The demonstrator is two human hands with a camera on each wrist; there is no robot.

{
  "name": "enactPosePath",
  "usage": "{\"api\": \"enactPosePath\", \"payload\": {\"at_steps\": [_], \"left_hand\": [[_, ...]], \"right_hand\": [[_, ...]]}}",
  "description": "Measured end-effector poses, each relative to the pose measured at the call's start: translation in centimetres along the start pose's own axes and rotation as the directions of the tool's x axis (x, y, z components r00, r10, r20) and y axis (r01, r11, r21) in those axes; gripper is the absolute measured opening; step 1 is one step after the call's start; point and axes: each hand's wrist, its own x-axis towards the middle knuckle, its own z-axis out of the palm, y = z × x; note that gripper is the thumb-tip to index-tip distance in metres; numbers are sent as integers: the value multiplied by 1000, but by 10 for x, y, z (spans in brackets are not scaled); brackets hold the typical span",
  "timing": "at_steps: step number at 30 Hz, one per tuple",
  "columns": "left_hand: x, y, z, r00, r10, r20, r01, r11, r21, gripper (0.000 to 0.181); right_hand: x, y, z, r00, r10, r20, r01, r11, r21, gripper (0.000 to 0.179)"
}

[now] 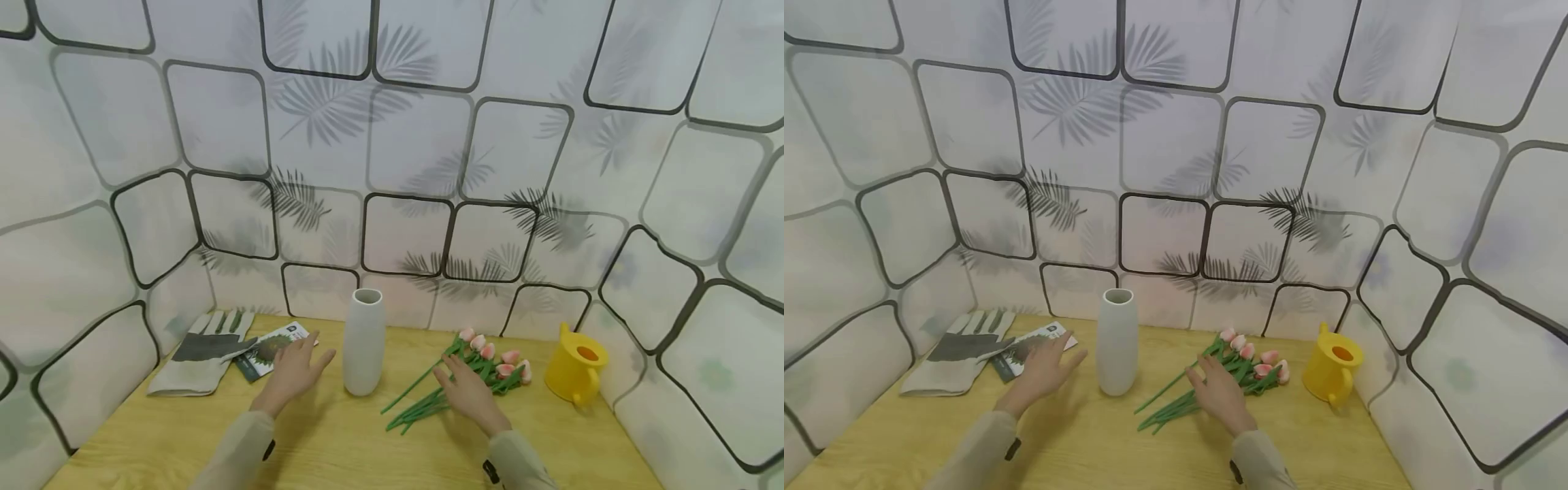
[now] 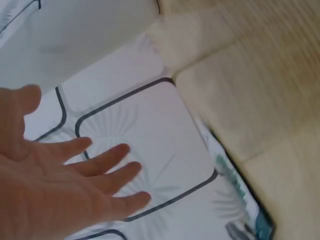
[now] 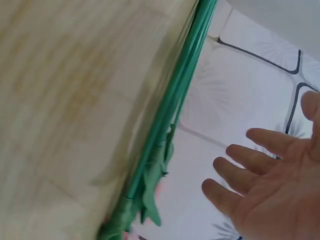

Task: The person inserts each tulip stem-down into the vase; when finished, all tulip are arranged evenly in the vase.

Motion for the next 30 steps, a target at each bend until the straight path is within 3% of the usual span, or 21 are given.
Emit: {"api": "enactPosePath", "payload": {"at_steps": [3,6,8,11,14,18,25,30], "left_hand": [[6,-3,3,999,1,-37,-9,978,-209,65],[10,-5,5,997,-15,-81,-16,930,-366,55],[13,-5,5,994,-22,-106,-24,908,-417,52],[17,0,6,990,-24,-136,-40,895,-444,56],[22,10,6,989,-11,-151,-63,878,-475,63],[26,26,5,986,33,-163,-112,860,-498,71],[32,38,10,982,84,-166,-157,857,-491,75],[36,44,14,963,114,-242,-222,848,-482,73]], "right_hand": [[-2,7,1,998,63,-31,-55,980,194,64],[-4,16,1,992,115,-56,-85,920,383,59],[-5,22,-2,987,144,-68,-92,863,496,54],[-7,32,-6,978,204,-46,-134,781,610,48],[-9,43,-9,969,248,-1,-188,736,651,44],[-13,58,-11,960,276,55,-247,731,637,41],[-17,82,-12,956,264,129,-290,781,554,38],[-14,91,-17,962,206,182,-272,812,516,39]]}}
